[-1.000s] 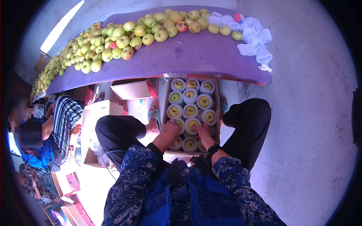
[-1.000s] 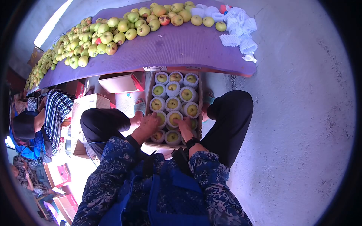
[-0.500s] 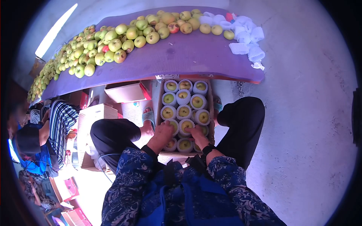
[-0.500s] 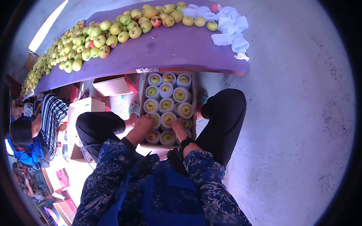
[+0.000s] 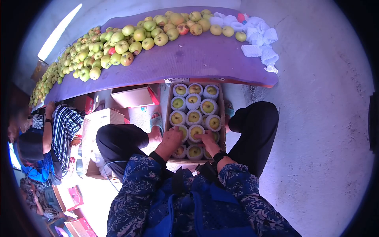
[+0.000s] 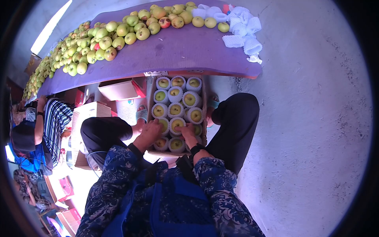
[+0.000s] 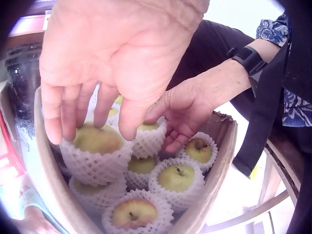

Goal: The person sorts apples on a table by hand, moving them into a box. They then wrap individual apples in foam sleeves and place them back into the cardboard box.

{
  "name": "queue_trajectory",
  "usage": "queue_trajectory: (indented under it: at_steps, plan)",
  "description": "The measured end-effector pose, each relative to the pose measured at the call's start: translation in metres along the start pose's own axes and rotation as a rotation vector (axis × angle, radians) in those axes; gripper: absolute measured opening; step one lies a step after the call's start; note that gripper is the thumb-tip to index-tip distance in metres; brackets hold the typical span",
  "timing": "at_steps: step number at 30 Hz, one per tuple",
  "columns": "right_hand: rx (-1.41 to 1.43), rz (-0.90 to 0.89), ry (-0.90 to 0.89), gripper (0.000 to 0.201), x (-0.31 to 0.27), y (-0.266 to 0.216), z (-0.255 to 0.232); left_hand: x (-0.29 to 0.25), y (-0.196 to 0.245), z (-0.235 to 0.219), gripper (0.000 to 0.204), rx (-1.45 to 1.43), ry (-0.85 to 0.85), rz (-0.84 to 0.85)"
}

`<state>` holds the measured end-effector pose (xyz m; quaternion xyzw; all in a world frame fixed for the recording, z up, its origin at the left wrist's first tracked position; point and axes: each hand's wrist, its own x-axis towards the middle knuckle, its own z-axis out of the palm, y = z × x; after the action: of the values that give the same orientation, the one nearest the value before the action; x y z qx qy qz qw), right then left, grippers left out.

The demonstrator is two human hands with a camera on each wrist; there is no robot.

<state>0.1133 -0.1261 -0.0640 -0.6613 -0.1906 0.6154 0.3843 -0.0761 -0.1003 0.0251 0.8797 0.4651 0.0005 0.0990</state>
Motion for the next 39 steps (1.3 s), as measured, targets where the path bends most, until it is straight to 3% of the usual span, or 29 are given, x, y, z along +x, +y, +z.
queue_trajectory:
  at_steps: [11, 20, 23, 26, 29, 39]
  plan:
    - [-0.184, -0.094, 0.147, 0.054, 0.011, 0.009, 0.0, -0.001, 0.0, -0.002, 0.023, -0.006, 0.0, 0.017]
    - [-0.176, -0.181, 0.211, 0.048, 0.022, 0.017, 0.001, 0.0, 0.002, -0.003, 0.013, 0.006, 0.048, 0.032]
    - [-0.078, -0.16, 0.144, 0.043, 0.026, 0.022, -0.003, 0.0, 0.001, 0.0, 0.018, 0.012, 0.009, 0.013]
    - [-0.183, -0.157, 0.057, 0.039, 0.02, 0.013, -0.007, 0.0, 0.001, 0.001, 0.018, 0.009, 0.007, 0.014]
    - [-0.356, -0.274, 0.118, 0.04, 0.028, 0.018, -0.003, -0.001, 0.002, -0.001, 0.019, 0.005, 0.006, 0.022]
    - [-0.392, -0.199, 0.113, 0.049, 0.019, 0.009, 0.001, -0.001, 0.002, -0.001, 0.021, 0.007, -0.005, 0.017]
